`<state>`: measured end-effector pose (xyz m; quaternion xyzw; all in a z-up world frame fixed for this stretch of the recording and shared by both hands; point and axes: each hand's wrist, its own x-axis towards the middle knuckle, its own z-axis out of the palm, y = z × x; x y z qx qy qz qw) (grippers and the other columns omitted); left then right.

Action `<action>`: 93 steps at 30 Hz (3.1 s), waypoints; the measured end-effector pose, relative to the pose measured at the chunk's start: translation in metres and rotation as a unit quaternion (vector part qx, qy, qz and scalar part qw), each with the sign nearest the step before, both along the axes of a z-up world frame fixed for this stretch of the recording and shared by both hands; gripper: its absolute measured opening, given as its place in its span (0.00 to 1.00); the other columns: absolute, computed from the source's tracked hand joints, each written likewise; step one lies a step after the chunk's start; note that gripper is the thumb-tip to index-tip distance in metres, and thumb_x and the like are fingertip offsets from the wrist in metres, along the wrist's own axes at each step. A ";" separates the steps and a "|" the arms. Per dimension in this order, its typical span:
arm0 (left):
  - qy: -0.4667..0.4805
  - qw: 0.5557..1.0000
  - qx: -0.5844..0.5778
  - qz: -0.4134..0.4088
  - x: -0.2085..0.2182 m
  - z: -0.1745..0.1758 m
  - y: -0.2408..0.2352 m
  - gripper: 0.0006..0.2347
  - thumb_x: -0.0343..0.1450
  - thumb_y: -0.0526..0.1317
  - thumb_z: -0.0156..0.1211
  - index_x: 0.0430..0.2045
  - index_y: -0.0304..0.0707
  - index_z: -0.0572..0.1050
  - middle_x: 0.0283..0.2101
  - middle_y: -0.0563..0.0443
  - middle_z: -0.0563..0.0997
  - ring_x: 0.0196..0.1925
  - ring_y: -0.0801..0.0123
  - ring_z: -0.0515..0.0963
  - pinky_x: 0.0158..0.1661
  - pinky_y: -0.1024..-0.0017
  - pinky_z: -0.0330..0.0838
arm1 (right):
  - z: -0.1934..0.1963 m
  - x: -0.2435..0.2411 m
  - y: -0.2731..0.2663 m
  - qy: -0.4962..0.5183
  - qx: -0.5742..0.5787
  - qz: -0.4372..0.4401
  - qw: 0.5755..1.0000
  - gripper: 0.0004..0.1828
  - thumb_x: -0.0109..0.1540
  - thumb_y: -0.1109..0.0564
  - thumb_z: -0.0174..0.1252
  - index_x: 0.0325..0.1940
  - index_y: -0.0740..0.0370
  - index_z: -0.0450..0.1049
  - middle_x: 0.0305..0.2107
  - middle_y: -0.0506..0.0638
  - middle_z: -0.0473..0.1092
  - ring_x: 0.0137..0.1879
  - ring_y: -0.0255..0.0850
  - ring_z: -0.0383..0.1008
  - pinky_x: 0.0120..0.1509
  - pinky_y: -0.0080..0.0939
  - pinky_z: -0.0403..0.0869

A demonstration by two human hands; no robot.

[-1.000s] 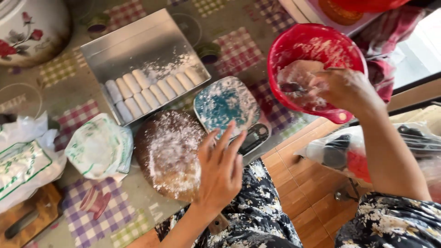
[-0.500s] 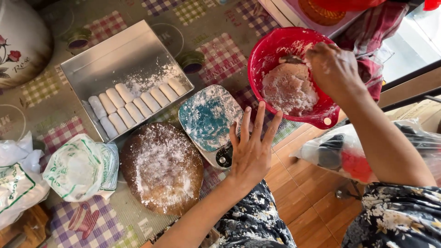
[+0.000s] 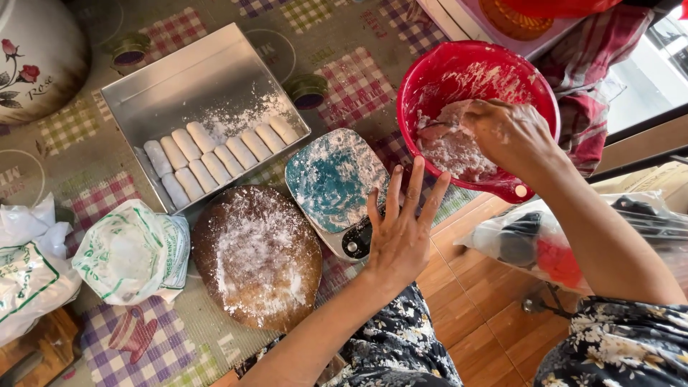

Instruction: The person scoops dough from a red bowl onto a digital scale, then rolls the dough into cylindrical shapes on a floured wooden board. The finished rolls are placed into a metal tray.

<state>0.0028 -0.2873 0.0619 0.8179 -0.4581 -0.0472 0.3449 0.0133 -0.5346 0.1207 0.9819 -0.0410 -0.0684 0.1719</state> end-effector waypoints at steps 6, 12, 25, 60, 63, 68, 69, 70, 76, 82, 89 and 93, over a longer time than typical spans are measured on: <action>-0.051 0.994 0.094 0.020 0.000 0.004 0.000 0.54 0.56 0.21 0.56 0.72 0.60 0.29 0.76 0.48 0.24 0.79 0.45 0.38 0.67 0.39 0.45 | 0.005 -0.011 0.003 0.011 0.163 -0.014 0.986 0.15 0.64 0.65 0.53 0.55 0.60 0.75 0.55 0.52 0.73 0.37 0.42 0.82 0.23 0.39 0.81; -0.084 0.993 0.070 0.033 0.001 -0.006 0.000 0.53 0.55 0.20 0.55 0.73 0.61 0.32 0.78 0.49 0.30 0.78 0.43 0.44 0.65 0.40 0.52 | 0.001 -0.013 -0.029 0.072 0.274 -0.137 0.949 0.19 0.60 0.55 0.61 0.56 0.56 0.76 0.54 0.51 0.74 0.47 0.43 0.80 0.53 0.49 0.79; -0.102 0.992 0.072 0.035 0.006 -0.006 0.006 0.50 0.57 0.21 0.52 0.73 0.63 0.35 0.78 0.53 0.31 0.78 0.43 0.44 0.64 0.38 0.55 | 0.039 -0.022 0.007 0.122 0.301 -0.241 0.915 0.17 0.63 0.58 0.58 0.57 0.51 0.76 0.35 0.54 0.81 0.35 0.42 0.81 0.47 0.44 0.82; 0.002 0.972 0.045 0.231 0.039 -0.022 0.108 0.37 0.63 0.22 0.45 0.68 0.64 0.59 0.77 0.43 0.35 0.74 0.40 0.44 0.58 0.34 0.43 | -0.043 -0.029 0.169 -0.146 0.233 0.005 0.962 0.12 0.65 0.62 0.46 0.47 0.65 0.75 0.40 0.60 0.70 0.48 0.54 0.77 0.45 0.51 0.79; 0.001 0.973 0.052 0.227 0.039 -0.013 0.112 0.35 0.64 0.22 0.44 0.66 0.61 0.62 0.77 0.42 0.35 0.73 0.39 0.43 0.59 0.34 0.43 | -0.040 -0.029 0.170 -0.153 0.215 -0.005 0.964 0.12 0.65 0.62 0.47 0.46 0.66 0.75 0.42 0.65 0.71 0.50 0.59 0.77 0.49 0.53 0.78; -0.031 0.973 0.048 0.226 0.045 -0.013 0.110 0.31 0.64 0.23 0.46 0.61 0.56 0.69 0.76 0.42 0.38 0.73 0.42 0.43 0.59 0.39 0.45 | -0.056 -0.030 0.163 -0.138 0.176 0.005 0.975 0.13 0.65 0.58 0.51 0.49 0.62 0.76 0.45 0.61 0.70 0.53 0.54 0.75 0.50 0.49 0.78; -0.053 0.972 0.036 0.228 0.047 -0.019 0.107 0.30 0.64 0.24 0.46 0.62 0.57 0.68 0.77 0.43 0.38 0.74 0.44 0.43 0.60 0.42 0.44 | -0.063 -0.030 0.160 -0.144 0.167 0.022 0.975 0.12 0.64 0.58 0.53 0.49 0.62 0.76 0.45 0.59 0.70 0.54 0.53 0.75 0.49 0.47 0.78; -0.052 0.972 0.036 0.228 0.046 -0.016 0.106 0.30 0.64 0.24 0.46 0.62 0.57 0.68 0.77 0.43 0.38 0.74 0.44 0.43 0.60 0.42 0.44 | -0.064 -0.030 0.160 -0.143 0.167 0.022 0.975 0.12 0.64 0.58 0.53 0.49 0.62 0.76 0.45 0.59 0.70 0.54 0.53 0.75 0.49 0.47 0.78; -0.070 0.972 0.066 0.216 0.042 -0.006 0.105 0.37 0.62 0.20 0.46 0.67 0.57 0.62 0.77 0.41 0.35 0.76 0.43 0.40 0.59 0.41 0.42 | -0.057 -0.029 0.164 -0.146 0.167 0.027 0.975 0.12 0.63 0.57 0.54 0.49 0.61 0.76 0.44 0.58 0.69 0.56 0.53 0.74 0.49 0.48 0.78; -0.063 0.969 0.085 0.224 0.040 -0.003 0.112 0.34 0.62 0.20 0.46 0.63 0.56 0.67 0.77 0.42 0.37 0.76 0.45 0.38 0.61 0.39 0.41 | -0.037 -0.030 0.164 -0.151 0.201 0.018 0.968 0.10 0.64 0.61 0.51 0.45 0.64 0.77 0.41 0.59 0.71 0.47 0.50 0.77 0.44 0.44 0.78; -0.091 0.970 0.040 0.222 0.045 -0.012 0.110 0.28 0.63 0.22 0.47 0.56 0.52 0.73 0.77 0.44 0.39 0.76 0.45 0.38 0.60 0.40 0.43 | -0.028 -0.028 0.166 -0.148 0.159 0.019 0.976 0.09 0.64 0.58 0.53 0.45 0.62 0.77 0.41 0.56 0.71 0.46 0.47 0.76 0.43 0.40 0.77; -0.140 0.968 0.034 0.206 0.044 -0.022 0.097 0.38 0.64 0.20 0.48 0.69 0.62 0.59 0.77 0.45 0.38 0.78 0.48 0.38 0.62 0.41 0.41 | -0.015 -0.025 0.173 -0.147 0.131 0.045 0.979 0.09 0.64 0.57 0.56 0.44 0.62 0.78 0.41 0.58 0.72 0.47 0.49 0.79 0.43 0.39 0.79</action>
